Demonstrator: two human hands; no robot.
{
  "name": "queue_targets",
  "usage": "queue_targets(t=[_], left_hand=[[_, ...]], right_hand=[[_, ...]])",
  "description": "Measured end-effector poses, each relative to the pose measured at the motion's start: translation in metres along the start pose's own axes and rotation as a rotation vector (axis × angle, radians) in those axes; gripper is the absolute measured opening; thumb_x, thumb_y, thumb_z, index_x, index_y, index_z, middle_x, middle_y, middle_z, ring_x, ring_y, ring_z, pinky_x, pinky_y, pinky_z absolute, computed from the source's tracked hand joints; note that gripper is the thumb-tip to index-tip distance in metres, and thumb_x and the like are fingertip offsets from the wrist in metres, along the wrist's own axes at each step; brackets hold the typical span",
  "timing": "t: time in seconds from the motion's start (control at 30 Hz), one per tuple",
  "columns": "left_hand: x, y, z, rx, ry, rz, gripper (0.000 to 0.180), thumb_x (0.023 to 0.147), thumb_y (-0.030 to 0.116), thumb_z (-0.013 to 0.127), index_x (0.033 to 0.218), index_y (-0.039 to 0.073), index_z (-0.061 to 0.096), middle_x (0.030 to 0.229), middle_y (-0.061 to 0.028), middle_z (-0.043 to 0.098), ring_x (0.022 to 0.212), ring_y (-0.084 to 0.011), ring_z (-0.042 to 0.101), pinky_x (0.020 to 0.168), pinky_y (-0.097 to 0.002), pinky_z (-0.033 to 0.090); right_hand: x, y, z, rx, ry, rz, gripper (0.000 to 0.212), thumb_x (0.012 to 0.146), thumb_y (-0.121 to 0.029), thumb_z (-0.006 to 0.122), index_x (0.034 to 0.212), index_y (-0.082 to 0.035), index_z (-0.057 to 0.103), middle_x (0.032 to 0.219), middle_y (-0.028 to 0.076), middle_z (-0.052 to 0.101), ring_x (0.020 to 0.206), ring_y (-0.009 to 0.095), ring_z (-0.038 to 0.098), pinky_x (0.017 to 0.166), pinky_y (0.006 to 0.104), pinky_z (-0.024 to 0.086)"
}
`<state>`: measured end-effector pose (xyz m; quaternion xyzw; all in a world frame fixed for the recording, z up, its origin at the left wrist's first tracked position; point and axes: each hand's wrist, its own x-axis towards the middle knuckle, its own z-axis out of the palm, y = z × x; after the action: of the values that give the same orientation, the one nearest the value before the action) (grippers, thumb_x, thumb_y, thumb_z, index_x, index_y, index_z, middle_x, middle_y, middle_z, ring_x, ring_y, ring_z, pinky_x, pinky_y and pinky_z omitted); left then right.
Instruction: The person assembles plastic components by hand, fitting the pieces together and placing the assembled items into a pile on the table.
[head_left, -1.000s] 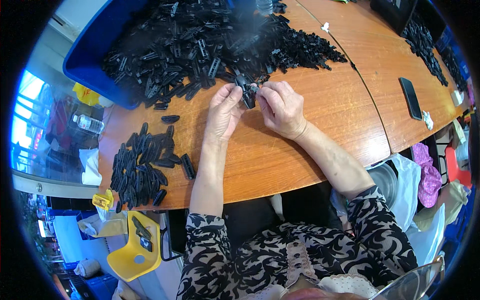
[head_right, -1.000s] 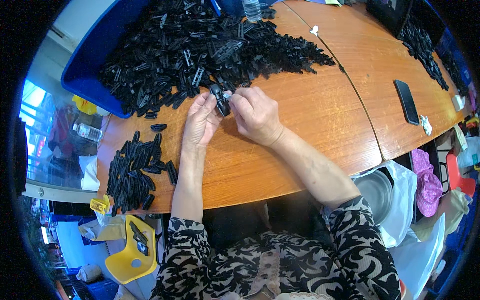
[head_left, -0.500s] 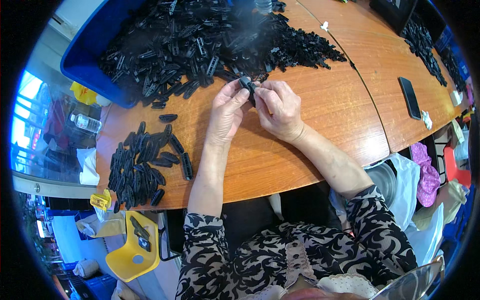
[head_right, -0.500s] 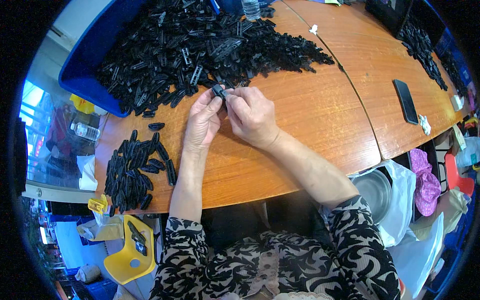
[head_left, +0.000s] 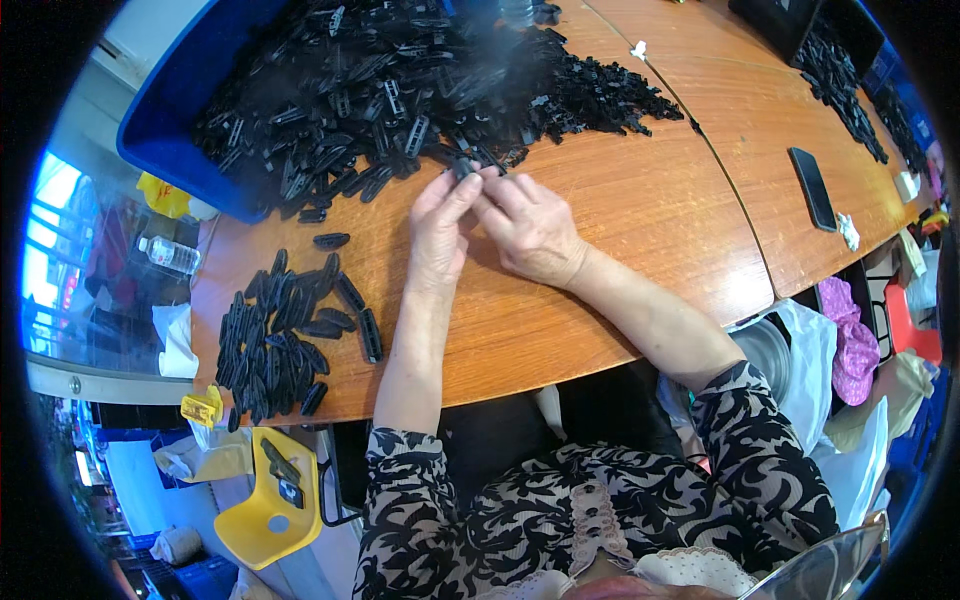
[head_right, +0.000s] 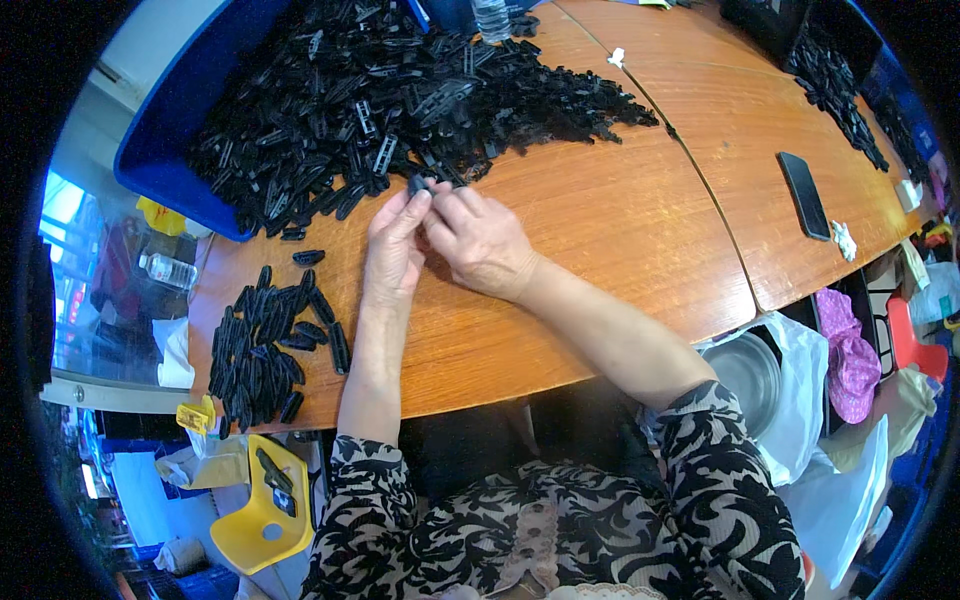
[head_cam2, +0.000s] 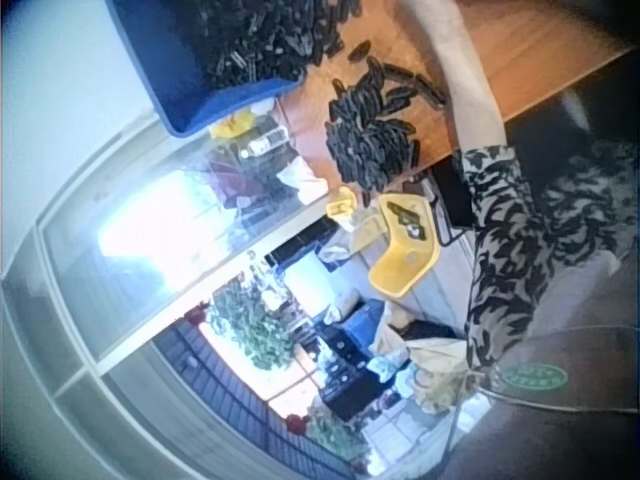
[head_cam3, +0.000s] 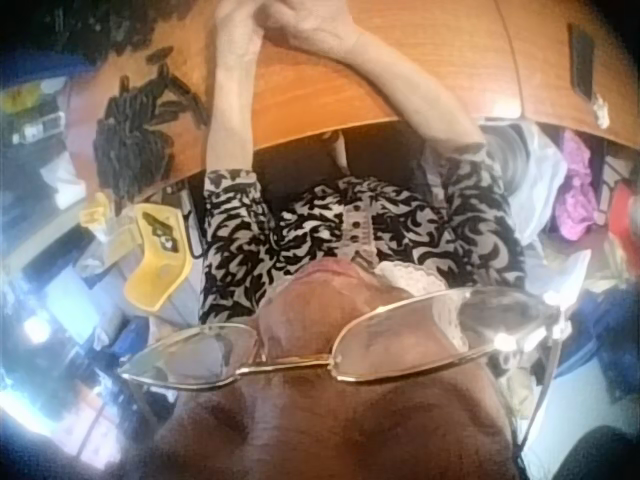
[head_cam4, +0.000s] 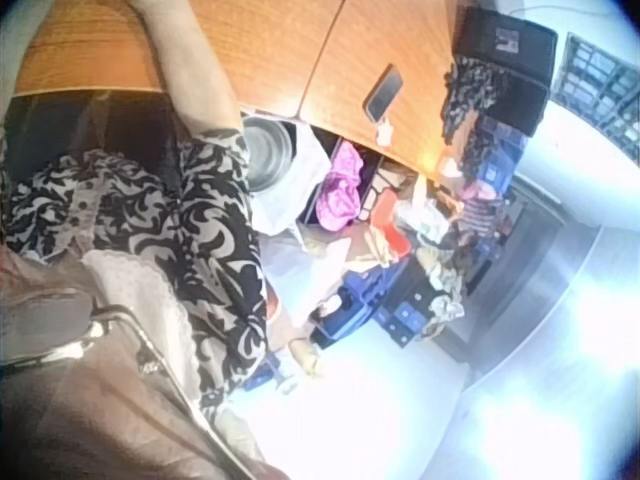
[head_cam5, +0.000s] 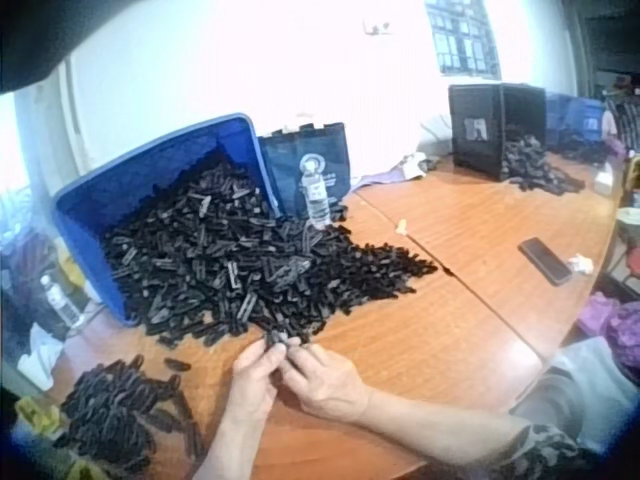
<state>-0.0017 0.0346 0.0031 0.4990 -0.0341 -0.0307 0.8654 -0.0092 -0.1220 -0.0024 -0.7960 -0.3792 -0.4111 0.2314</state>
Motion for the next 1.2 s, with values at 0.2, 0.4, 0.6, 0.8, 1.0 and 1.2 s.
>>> queue_targets(t=[0.2, 0.4, 0.6, 0.8, 1.0, 1.2], left_hand=[[0.006, 0.005, -0.027, 0.007, 0.197, 0.060, 0.021, 0.094, 0.011, 0.066, 0.109, -0.004, 0.065, 0.102, -0.0122, 0.070, 0.096, -0.0173, 0.065, 0.087, -0.0273, 0.050], [0.021, 0.004, -0.031, 0.492, 0.381, 0.365, 0.022, 0.090, 0.008, 0.069, 0.111, 0.000, 0.066, 0.105, -0.0093, 0.067, 0.091, -0.0151, 0.064, 0.081, -0.0263, 0.050], [0.022, 0.010, -0.027, 1.475, -0.033, 0.604, 0.042, 0.074, -0.012, 0.067, 0.111, 0.006, 0.071, 0.124, -0.0104, 0.060, 0.120, -0.0288, 0.057, 0.102, -0.0367, 0.047], [0.005, 0.008, -0.016, 1.511, -0.037, 0.498, 0.029, 0.079, -0.005, 0.068, 0.108, 0.001, 0.069, 0.123, -0.0110, 0.062, 0.111, -0.0282, 0.060, 0.095, -0.0347, 0.049], [0.002, 0.012, -0.018, 0.289, -0.023, 0.024, 0.033, 0.092, 0.007, 0.066, 0.124, 0.002, 0.060, 0.123, -0.0138, 0.064, 0.089, -0.0105, 0.059, 0.077, -0.0245, 0.049], [0.001, 0.007, -0.003, -0.178, -0.062, 0.004, 0.031, 0.093, 0.005, 0.062, 0.124, 0.002, 0.059, 0.118, -0.0120, 0.067, 0.104, -0.0159, 0.062, 0.092, -0.0328, 0.049]], right_hand=[[0.000, -0.003, 0.013, 0.035, -0.097, 0.021, 0.049, 0.073, -0.011, 0.069, 0.121, -0.004, 0.061, 0.108, 0.011, 0.060, 0.094, 0.027, 0.059, 0.069, 0.0362, 0.055], [-0.012, 0.056, 0.017, -0.099, -0.116, 0.304, 0.032, 0.074, -0.007, 0.069, 0.106, -0.009, 0.067, 0.110, 0.007, 0.063, 0.097, 0.029, 0.058, 0.078, 0.0409, 0.054], [-0.015, 0.062, 0.018, -0.193, -0.321, 0.359, 0.024, 0.078, -0.009, 0.064, 0.101, -0.007, 0.070, 0.101, 0.010, 0.063, 0.099, 0.029, 0.059, 0.080, 0.0424, 0.051], [-0.021, 0.064, 0.009, -0.190, -0.351, 0.423, 0.019, 0.082, -0.008, 0.064, 0.100, -0.007, 0.070, 0.097, 0.009, 0.061, 0.099, 0.029, 0.059, 0.082, 0.0422, 0.052], [-0.009, 0.046, -0.001, -0.041, -0.395, 0.430, 0.012, 0.082, -0.008, 0.064, 0.093, -0.004, 0.067, 0.098, 0.010, 0.061, 0.100, 0.030, 0.059, 0.078, 0.0425, 0.053], [-0.004, 0.044, 0.001, 0.387, -0.012, 0.669, 0.013, 0.078, -0.003, 0.072, 0.089, -0.005, 0.065, 0.088, 0.011, 0.065, 0.080, 0.032, 0.065, 0.068, 0.0412, 0.053]])
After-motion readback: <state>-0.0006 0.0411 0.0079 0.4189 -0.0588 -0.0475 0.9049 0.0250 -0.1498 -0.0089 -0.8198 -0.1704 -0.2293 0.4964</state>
